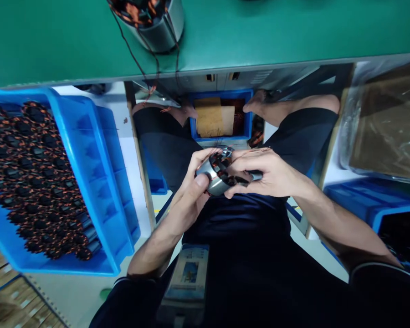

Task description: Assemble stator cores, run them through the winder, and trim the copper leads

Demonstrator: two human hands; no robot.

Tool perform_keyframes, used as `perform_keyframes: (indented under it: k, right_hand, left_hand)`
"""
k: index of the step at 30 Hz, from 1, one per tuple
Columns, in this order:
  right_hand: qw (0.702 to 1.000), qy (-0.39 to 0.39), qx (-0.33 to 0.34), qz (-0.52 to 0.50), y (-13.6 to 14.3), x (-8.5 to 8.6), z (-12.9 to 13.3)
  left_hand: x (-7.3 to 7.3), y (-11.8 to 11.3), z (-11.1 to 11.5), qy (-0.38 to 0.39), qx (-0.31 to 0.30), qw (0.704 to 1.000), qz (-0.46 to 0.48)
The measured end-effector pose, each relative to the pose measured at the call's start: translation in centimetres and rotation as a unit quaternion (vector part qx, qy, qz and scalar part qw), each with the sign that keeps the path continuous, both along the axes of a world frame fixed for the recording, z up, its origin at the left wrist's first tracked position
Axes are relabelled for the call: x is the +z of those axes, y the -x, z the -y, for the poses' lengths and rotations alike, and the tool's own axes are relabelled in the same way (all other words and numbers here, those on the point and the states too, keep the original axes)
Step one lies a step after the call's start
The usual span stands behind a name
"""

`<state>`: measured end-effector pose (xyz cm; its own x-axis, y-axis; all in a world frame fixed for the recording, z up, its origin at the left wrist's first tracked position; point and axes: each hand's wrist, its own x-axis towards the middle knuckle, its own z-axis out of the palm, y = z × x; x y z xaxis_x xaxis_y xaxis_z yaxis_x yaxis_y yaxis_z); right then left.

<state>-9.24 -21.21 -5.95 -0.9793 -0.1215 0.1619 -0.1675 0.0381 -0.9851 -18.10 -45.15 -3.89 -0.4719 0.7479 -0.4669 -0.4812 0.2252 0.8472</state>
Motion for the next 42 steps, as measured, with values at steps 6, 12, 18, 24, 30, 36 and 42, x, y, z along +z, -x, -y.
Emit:
perform_keyframes:
  k: [6,12,18,24,30,36,42]
  right_hand:
    - [0.981,-0.164,-0.093,0.054,-3.1,4.0,0.3]
    - [0.953,-0.269,-0.099,0.095,-5.1,5.8,0.4]
    - [0.95,-0.287,-0.086,0.087,-5.0,6.5,0.6]
    - [0.94,-0.312,-0.106,0.081,-4.4,5.7,0.9]
    - [0.975,-0.168,-0.094,0.112,-1.7,3.1,0.9]
    - [0.958,-0.257,-0.079,0.102,-1.7,3.3,1.0]
    - [0.949,-0.287,-0.098,0.082,-2.1,4.3,1.3]
  left_hand:
    - [0.1,-1.4,-1.4,-0.082,0.092,0.992,0.029]
    - [-0.5,-2.3,-1.8,-0.135,0.128,0.983,-0.007]
    - [-0.4,-2.1,-1.0,-0.117,0.091,0.987,-0.058]
    - [-0.7,-2.4,-0.9,-0.082,0.129,0.987,-0.051]
    - [-2.0,-2.3,-1.9,-0.121,0.21,0.97,0.021]
    - [-0.5,-1.9,-2.7,-0.117,0.272,0.953,0.059]
    - [0.9,-2.2,-3.1,-0.1,0.275,0.955,0.044]
